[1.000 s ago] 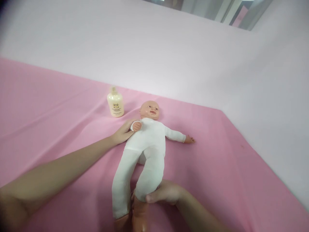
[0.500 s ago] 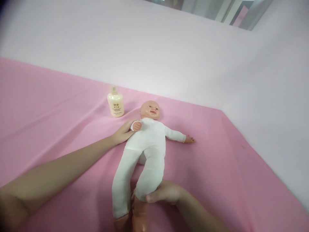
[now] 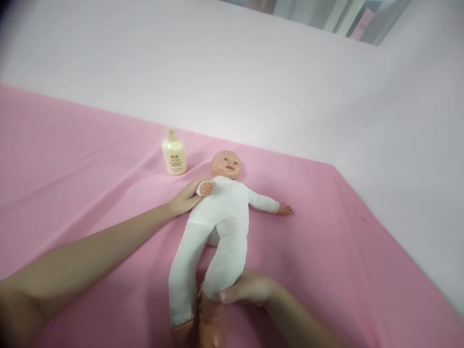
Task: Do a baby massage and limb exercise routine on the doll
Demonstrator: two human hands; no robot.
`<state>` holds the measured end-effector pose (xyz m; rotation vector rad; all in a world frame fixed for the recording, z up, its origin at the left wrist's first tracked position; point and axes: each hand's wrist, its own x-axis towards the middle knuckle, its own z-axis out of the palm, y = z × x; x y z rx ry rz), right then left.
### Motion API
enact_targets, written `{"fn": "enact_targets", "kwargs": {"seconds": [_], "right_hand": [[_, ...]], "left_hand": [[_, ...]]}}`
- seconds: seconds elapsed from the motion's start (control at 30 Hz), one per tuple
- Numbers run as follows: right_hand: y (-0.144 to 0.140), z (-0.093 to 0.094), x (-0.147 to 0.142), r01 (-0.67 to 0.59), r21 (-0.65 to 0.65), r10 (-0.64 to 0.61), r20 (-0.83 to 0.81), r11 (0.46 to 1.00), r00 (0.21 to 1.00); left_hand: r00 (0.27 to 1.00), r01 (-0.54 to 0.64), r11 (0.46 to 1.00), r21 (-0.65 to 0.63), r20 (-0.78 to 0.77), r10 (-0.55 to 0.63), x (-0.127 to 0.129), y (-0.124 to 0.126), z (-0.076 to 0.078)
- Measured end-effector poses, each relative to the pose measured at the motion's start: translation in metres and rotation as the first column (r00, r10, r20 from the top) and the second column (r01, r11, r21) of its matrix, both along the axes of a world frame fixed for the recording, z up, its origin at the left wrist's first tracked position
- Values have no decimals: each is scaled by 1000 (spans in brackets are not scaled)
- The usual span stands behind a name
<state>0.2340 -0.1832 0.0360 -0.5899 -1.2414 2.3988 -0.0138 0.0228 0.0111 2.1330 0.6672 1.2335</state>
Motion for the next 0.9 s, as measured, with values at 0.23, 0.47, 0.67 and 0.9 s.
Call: {"fn": "enact_targets", "kwargs": {"seconds": [0.23, 0.47, 0.67, 0.9], "right_hand": [[-2, 0, -1, 29, -5, -29, 12, 1000, 1000], [-1, 0, -2, 18, 7, -18, 0, 1000, 1000], [-2, 0, -1, 31, -15, -31, 13, 999, 999], [-1, -1, -2, 28, -5, -27, 11, 1000, 1000]], "left_hand": [[1000, -4, 1000, -9, -12, 3, 0, 0, 0], [1000, 3, 1000, -15, 3, -3, 1, -3, 5], [1000, 11, 1000, -4, 28, -11, 1, -4, 7], [1000, 22, 1000, -9, 13, -22, 1, -3, 7]]}}
